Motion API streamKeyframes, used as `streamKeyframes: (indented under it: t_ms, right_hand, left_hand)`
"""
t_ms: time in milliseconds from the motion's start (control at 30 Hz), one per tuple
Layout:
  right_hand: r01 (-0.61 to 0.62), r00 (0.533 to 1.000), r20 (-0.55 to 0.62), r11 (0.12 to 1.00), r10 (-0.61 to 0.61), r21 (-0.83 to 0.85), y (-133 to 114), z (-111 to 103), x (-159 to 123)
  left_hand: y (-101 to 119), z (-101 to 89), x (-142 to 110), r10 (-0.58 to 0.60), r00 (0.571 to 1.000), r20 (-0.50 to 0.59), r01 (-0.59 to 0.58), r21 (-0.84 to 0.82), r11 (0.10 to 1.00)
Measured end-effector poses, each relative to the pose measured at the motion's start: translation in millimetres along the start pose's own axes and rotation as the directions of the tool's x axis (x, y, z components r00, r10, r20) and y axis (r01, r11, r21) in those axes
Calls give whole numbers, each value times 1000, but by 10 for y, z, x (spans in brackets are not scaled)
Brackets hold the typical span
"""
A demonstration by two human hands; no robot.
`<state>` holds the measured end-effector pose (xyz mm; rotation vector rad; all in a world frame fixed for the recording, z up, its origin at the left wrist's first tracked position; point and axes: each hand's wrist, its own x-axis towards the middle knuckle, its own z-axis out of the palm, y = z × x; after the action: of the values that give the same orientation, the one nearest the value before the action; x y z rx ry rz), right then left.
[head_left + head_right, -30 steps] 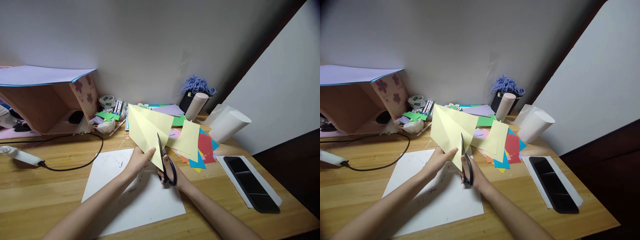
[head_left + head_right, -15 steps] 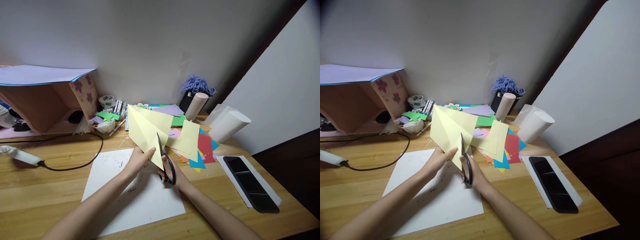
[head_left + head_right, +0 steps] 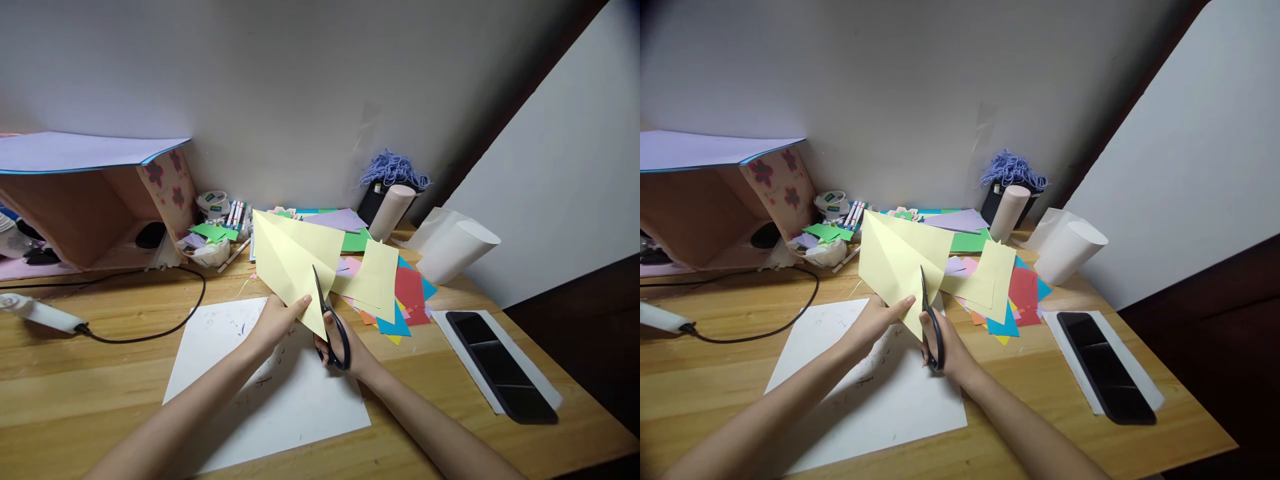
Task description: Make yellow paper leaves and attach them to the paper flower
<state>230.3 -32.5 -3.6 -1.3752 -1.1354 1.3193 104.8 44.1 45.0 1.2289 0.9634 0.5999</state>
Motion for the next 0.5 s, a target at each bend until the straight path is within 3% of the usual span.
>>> streamKeyframes:
  t_ms: [500]
  right_hand:
    - [46, 998, -32, 997, -48, -64, -63, -27, -4]
  left_hand:
    - [-12, 14, -7, -7, 999, 33, 7, 8, 1000]
